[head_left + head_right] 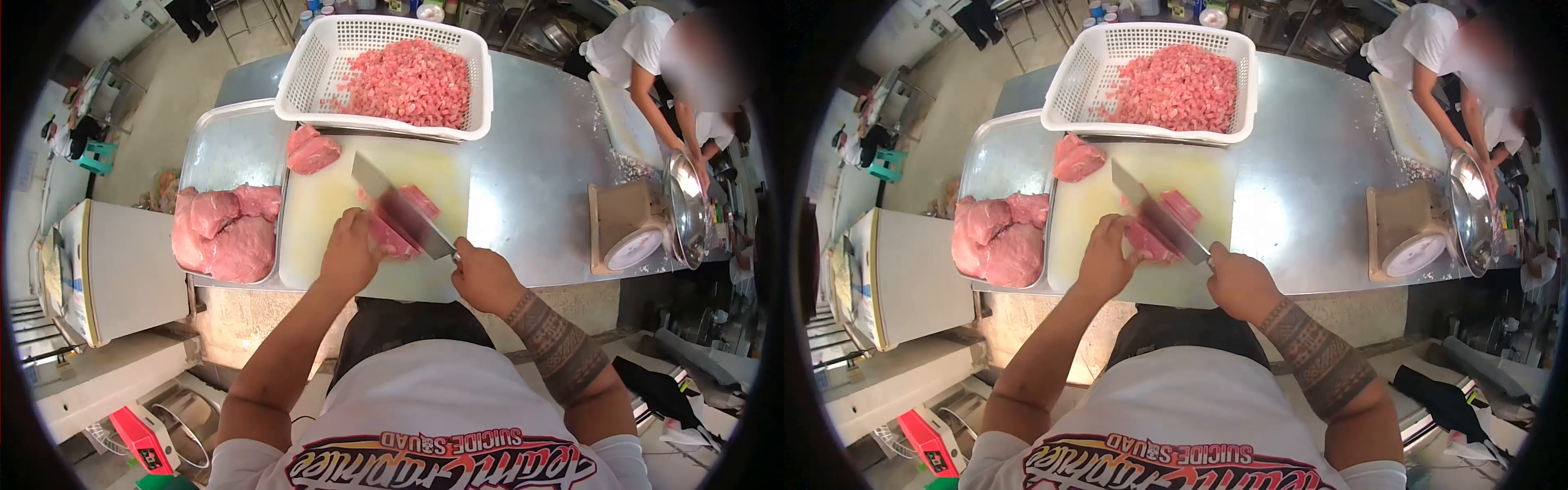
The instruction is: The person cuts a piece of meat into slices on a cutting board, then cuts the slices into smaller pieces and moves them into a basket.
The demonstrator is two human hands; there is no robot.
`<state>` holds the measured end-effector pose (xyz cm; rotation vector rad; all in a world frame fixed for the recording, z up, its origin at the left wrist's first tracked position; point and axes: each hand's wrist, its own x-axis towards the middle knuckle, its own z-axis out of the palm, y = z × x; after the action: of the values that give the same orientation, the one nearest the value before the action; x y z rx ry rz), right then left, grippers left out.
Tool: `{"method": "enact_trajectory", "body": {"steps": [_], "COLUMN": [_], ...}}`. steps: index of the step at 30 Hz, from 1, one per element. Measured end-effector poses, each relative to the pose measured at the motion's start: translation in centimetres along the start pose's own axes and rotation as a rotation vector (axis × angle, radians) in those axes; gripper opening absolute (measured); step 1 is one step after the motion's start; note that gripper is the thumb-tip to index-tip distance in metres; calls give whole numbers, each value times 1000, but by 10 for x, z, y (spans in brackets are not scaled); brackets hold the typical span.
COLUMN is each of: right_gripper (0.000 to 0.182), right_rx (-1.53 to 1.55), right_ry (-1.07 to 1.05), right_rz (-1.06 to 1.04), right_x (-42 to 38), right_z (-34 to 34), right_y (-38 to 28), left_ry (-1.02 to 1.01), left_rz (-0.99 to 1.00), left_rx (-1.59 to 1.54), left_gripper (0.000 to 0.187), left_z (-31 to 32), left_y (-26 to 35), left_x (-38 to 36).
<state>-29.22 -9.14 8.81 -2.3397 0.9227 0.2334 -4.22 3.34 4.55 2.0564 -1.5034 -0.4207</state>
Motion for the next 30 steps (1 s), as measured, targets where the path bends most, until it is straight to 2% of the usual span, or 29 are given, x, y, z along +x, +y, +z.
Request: {"method": "enact_trajectory", "body": {"steps": [2, 5, 8, 11, 16, 20, 23, 26, 30], "right_gripper": [24, 23, 23, 24, 25, 25, 25, 25, 23], "right_rx": [78, 154, 170, 158, 127, 143, 143, 132, 133], "right_ry": [79, 185, 245, 247, 219, 272, 307, 315, 283], "right_rz": [82, 177, 256, 331, 481, 461, 453, 455, 412], "right_x": [-19, -34, -40, -47, -56, -58, -55, -56, -64], "right_z": [-15, -19, -7, 8, 41, 52, 55, 50, 35], "right_y": [-10, -11, -1, 1, -1, -2, -2, -8, -17], "left_ry": [-81, 56, -140, -334, -440, -528, -511, -346, -260], "left_rz": [-30, 105, 118, 214, 228, 200, 244, 372, 318], "left_rx": [-33, 17, 84, 101, 89, -22, -43, 37, 93], "left_gripper": [51, 34, 38, 41, 48, 49, 48, 43, 35], "left_z": [-12, -21, -19, -3, 6, 6, 2, -6, -44], "left_y": [-11, -31, -55, -70, -56, -38, -24, -24, -12], "left_x": [14, 49, 97, 128, 141, 147, 146, 141, 107]}}
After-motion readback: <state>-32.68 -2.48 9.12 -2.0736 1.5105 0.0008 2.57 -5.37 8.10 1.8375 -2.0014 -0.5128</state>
